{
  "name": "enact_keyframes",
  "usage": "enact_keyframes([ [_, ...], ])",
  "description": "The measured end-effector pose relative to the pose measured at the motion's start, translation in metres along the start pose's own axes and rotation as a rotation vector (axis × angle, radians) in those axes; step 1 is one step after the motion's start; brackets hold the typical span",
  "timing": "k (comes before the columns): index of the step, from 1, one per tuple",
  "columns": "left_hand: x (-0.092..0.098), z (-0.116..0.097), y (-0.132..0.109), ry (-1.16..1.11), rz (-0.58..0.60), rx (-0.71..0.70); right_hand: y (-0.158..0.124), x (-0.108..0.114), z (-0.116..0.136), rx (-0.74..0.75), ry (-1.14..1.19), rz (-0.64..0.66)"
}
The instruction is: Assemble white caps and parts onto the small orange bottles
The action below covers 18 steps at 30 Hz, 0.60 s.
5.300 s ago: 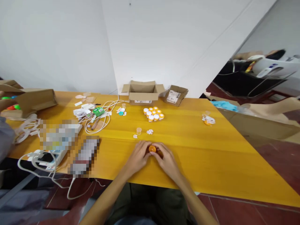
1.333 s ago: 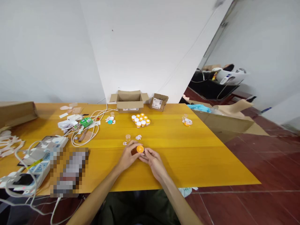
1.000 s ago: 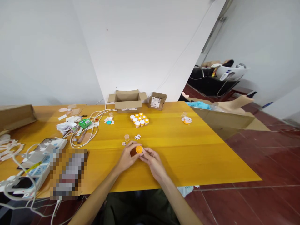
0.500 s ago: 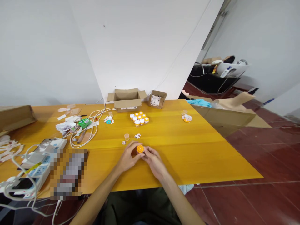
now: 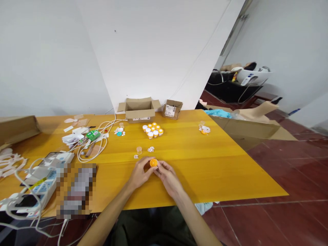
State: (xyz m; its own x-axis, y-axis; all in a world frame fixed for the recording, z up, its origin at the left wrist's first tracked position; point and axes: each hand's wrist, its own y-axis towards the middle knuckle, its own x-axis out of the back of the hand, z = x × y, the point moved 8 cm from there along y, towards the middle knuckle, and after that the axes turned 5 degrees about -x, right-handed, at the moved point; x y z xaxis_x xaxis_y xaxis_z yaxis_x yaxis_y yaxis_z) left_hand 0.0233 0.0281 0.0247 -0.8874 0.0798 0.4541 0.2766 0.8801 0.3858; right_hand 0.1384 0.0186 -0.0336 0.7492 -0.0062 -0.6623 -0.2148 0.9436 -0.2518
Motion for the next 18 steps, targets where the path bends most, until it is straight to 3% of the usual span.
enact_keyframes([
  [9,-0.0006,0.0074,-0.0012,0.007,-0.018,0.037,-0.0035,0.0006,0.0023,0.037,-0.029,-0.043],
  [18,-0.0028,-0.0006,0.0012,-0.054,0.038,0.002,-0.004,0.0048,0.001,0.008,-0.038,-0.069],
])
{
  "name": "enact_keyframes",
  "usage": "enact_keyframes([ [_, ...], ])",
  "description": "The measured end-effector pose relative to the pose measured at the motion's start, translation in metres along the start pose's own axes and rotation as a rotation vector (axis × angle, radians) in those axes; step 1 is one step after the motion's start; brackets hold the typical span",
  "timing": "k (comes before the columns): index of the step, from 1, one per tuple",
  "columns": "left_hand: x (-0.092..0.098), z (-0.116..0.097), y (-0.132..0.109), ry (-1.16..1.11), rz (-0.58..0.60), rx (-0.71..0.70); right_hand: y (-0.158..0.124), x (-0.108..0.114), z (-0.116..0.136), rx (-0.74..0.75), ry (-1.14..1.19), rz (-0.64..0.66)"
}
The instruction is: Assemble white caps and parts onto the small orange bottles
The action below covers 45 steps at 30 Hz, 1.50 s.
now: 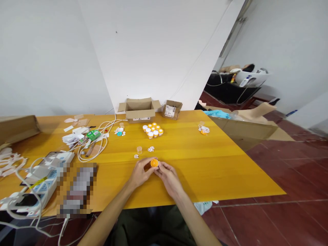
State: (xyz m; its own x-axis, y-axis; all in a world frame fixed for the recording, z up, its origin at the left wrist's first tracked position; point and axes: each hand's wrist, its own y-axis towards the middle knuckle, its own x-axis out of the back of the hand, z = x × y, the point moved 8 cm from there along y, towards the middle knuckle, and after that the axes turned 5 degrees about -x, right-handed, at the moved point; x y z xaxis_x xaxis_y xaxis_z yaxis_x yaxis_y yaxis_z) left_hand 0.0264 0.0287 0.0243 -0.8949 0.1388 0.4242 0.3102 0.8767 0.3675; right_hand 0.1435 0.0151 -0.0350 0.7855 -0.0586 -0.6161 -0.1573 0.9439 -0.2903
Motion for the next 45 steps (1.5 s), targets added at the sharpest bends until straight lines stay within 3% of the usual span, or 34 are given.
enact_keyframes([
  [16,-0.003,-0.003,0.001,-0.078,0.056,0.006,0.004,0.006,-0.004,-0.084,0.02,0.0],
  [26,-0.001,0.005,0.0,0.055,-0.005,0.017,-0.004,-0.003,0.003,0.019,-0.069,-0.024],
  [34,-0.003,0.001,-0.003,0.277,0.016,-0.041,-0.001,-0.007,0.011,0.107,-0.382,-0.001],
  [45,-0.007,-0.01,-0.001,0.337,0.055,-0.142,0.008,0.001,0.02,0.042,-0.812,0.061],
])
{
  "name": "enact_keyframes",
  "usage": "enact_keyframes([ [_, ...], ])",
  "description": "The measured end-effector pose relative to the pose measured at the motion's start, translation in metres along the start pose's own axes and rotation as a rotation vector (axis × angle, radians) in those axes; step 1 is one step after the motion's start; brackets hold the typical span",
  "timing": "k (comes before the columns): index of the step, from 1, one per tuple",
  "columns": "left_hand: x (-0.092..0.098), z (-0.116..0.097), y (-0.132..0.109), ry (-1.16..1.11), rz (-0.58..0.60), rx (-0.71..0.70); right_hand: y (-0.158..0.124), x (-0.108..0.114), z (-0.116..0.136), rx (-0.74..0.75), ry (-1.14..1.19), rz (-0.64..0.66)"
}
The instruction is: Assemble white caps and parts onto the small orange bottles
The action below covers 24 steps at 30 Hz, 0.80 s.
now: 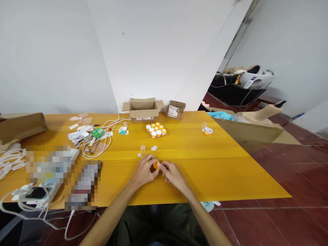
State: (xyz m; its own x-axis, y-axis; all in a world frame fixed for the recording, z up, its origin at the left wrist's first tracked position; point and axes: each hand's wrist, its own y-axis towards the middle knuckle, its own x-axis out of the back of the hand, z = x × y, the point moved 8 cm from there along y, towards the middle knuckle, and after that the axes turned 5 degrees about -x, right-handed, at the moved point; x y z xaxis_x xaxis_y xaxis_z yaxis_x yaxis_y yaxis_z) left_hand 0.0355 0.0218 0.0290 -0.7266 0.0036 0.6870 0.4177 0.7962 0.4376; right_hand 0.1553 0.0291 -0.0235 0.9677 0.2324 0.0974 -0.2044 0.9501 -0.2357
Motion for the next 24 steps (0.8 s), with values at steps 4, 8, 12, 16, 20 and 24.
enact_keyframes([
  [4,-0.002,0.003,-0.001,0.045,0.001,0.002,0.001,0.006,0.008,0.032,-0.108,-0.009],
  [8,-0.003,0.006,-0.001,0.102,-0.001,0.01,0.009,0.025,0.021,0.17,-0.238,-0.138],
  [12,-0.003,0.009,-0.001,0.143,-0.024,0.004,0.025,0.042,0.033,0.303,-0.391,-0.285],
  [16,-0.002,0.011,-0.003,0.17,-0.072,0.001,0.042,0.029,0.042,0.403,-0.581,-0.258],
  [20,-0.002,0.013,-0.003,0.206,-0.079,0.01,0.053,0.004,0.048,0.497,-0.814,-0.186],
  [24,-0.002,0.013,-0.004,0.204,-0.085,0.013,0.057,-0.006,0.051,0.595,-0.909,-0.164],
])
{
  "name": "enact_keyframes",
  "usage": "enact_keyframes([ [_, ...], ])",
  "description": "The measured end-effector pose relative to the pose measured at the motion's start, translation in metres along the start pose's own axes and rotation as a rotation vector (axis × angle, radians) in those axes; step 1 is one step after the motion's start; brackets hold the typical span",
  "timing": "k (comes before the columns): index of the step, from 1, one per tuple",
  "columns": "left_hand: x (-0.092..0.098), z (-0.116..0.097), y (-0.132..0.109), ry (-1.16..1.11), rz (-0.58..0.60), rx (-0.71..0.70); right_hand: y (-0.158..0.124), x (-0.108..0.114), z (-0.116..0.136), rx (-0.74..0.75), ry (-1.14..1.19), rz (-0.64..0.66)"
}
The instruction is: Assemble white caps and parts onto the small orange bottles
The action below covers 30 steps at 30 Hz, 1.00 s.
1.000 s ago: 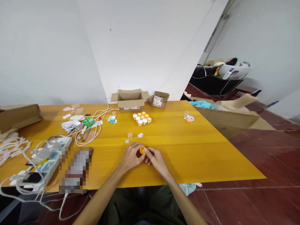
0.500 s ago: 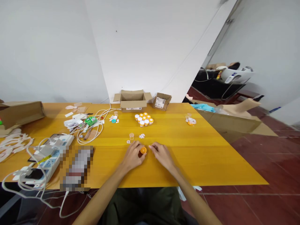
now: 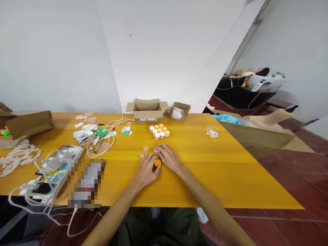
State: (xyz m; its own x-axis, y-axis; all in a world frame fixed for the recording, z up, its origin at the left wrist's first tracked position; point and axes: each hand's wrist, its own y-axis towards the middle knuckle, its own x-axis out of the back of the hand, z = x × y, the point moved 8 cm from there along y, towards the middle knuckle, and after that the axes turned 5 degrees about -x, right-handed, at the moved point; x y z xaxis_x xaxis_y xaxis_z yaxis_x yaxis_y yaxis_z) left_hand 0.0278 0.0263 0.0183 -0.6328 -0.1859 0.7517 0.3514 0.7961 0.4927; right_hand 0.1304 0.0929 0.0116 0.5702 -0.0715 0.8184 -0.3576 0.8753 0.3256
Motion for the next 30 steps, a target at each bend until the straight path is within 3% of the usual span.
enact_keyframes([
  [8,0.006,-0.009,-0.002,0.003,-0.021,-0.036,-0.004,0.008,-0.014,0.005,0.249,-0.122],
  [12,0.027,-0.006,-0.002,0.051,-0.158,-0.018,-0.003,0.013,-0.019,-0.023,0.411,-0.182],
  [16,0.046,0.016,-0.007,0.192,-0.272,0.133,-0.003,0.017,-0.028,-0.106,0.554,-0.213],
  [23,0.045,0.046,-0.013,0.356,-0.194,0.348,-0.003,0.012,-0.043,-0.275,0.77,-0.212],
  [30,0.038,0.055,-0.012,0.042,-0.163,0.442,-0.003,0.008,-0.043,-0.358,0.921,-0.158],
])
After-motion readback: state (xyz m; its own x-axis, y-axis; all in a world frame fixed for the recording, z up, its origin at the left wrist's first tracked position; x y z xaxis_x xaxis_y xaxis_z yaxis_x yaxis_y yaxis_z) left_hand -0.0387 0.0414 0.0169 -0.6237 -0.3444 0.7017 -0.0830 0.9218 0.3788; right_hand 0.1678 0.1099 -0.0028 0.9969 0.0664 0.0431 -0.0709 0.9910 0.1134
